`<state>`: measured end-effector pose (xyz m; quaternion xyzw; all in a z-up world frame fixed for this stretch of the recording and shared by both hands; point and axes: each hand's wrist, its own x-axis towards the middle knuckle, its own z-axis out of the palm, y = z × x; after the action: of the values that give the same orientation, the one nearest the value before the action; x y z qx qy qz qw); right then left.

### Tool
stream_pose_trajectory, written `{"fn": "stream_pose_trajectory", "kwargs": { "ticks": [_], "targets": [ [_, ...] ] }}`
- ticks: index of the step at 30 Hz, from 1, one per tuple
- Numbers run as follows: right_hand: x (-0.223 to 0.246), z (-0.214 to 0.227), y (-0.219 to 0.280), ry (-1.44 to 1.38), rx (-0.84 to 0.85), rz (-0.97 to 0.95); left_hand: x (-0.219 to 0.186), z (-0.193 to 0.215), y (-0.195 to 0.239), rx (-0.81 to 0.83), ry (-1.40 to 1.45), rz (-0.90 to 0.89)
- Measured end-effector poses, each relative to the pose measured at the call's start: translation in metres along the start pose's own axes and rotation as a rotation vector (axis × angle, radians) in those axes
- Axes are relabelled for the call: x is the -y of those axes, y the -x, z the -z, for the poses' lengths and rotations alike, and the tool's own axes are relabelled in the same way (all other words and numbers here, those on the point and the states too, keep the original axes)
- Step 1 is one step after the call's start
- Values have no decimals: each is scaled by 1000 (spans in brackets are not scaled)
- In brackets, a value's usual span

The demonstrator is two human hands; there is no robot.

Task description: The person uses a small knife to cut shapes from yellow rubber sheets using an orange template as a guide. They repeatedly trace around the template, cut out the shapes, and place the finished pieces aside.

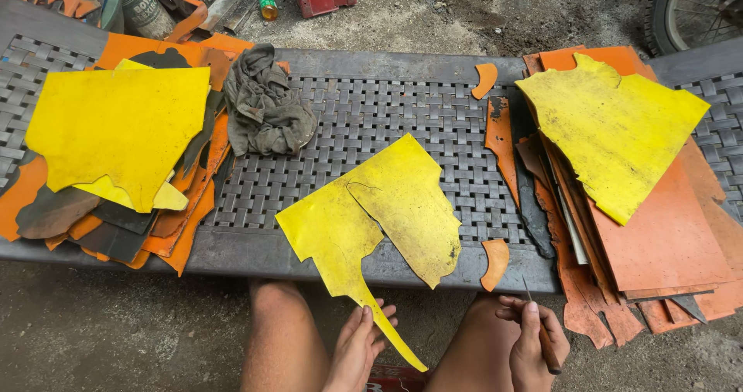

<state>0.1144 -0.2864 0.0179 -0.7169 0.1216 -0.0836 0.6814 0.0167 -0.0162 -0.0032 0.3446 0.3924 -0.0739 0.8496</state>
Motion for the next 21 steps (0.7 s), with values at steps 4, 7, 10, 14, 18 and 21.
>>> {"fn": "stream_pose_trajectory", "kwargs": {
  "ticks": [4,7,10,14,18,21],
  "targets": [
    [6,2,-1,7,-1,73,-11,-21,-2,-18,317,-157],
    [-19,13,4,4,-59,109,-32,-15,10,-131,305,-200],
    [-60,28,-2,32,-43,79,-65,8,33,-185,172,-251],
    [-109,50,-21,75,-20,50,-127,58,82,-172,16,-364],
    [-106,59,-48,249,154,-28,-228,107,131,-260,-132,-523],
    [-95,32,-47,186,86,42,-323,131,164,-328,-236,-595]
  ]
}}
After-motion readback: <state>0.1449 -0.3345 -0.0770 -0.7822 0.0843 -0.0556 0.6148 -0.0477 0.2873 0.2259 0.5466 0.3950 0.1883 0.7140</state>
